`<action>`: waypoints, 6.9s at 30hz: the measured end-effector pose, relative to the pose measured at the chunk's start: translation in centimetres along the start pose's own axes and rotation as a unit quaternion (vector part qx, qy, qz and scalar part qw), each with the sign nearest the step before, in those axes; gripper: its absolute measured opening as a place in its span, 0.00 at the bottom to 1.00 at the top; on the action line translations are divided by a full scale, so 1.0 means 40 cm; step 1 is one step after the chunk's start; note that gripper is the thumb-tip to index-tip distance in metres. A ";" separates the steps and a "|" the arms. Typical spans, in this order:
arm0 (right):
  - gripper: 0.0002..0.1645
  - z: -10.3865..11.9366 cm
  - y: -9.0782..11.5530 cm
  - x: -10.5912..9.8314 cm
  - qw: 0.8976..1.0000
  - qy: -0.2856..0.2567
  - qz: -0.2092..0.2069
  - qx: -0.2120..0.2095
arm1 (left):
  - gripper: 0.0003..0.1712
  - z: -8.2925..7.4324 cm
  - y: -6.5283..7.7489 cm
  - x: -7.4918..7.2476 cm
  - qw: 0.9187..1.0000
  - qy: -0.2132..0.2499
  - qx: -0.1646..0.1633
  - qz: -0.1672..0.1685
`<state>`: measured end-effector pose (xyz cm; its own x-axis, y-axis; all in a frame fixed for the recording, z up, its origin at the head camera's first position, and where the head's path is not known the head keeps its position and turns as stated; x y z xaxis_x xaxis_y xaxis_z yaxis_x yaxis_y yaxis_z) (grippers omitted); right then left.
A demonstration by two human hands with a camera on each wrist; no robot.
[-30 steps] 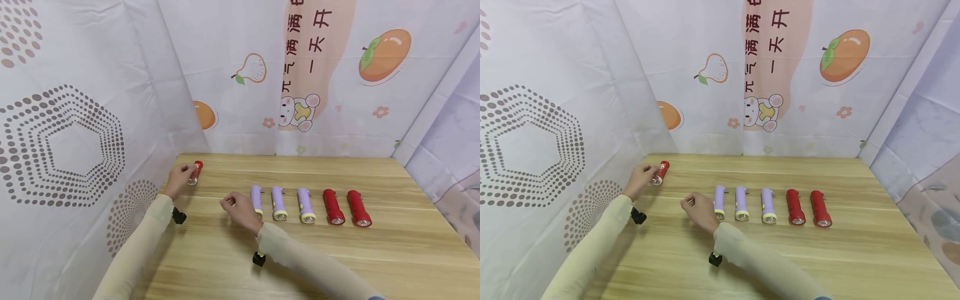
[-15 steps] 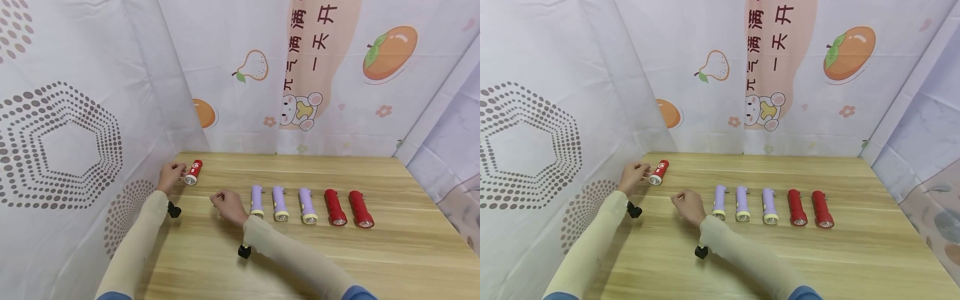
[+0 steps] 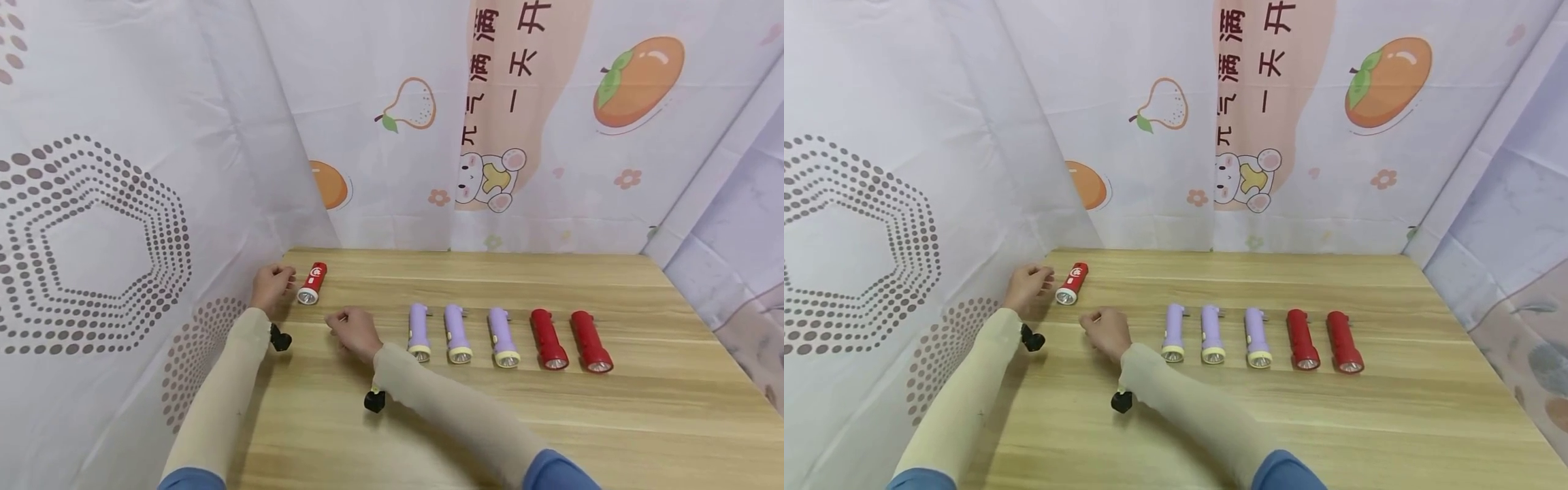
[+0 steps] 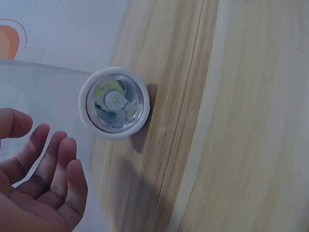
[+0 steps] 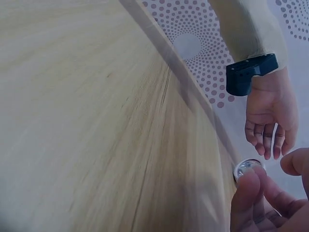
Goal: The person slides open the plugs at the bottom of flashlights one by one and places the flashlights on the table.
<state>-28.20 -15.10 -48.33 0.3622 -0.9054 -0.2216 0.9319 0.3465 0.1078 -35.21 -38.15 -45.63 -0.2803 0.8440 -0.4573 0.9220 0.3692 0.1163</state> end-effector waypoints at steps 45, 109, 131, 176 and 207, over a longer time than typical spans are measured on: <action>0.22 -0.010 -0.160 0.093 0.993 -0.048 -0.073 0.075 | 0.35 0.049 -0.082 0.064 0.982 -0.053 -0.035 0.177; 0.18 0.004 -0.116 0.070 0.998 0.021 -0.020 0.049 | 0.27 0.054 -0.026 0.053 0.993 0.048 -0.028 0.106; 0.22 0.025 -0.010 -0.001 0.997 -0.030 0.055 0.039 | 0.26 0.015 0.101 0.075 0.989 0.096 0.012 0.110; 0.17 -0.076 0.273 -0.247 0.992 0.008 0.118 0.031 | 0.16 -0.079 0.381 0.294 0.962 0.127 0.097 0.221; 0.18 -0.120 0.282 -0.245 0.991 0.043 0.130 -0.003 | 0.17 -0.074 0.417 0.320 0.944 0.082 0.160 0.276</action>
<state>-21.13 -1.12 -49.61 0.5895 -0.7613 -0.2699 0.8073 0.5664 0.1656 -24.21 -20.05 -46.92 0.2523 0.9322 -0.2597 0.9661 -0.2578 0.0133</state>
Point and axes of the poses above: each hand's wrist, its own y-axis away from the middle knuckle, its own x-axis out of the palm, z = x × y, the point moved 6 cm from there along -y, towards the middle knuckle, and after that the axes turned 3 degrees about -x, right-handed, at the moved point
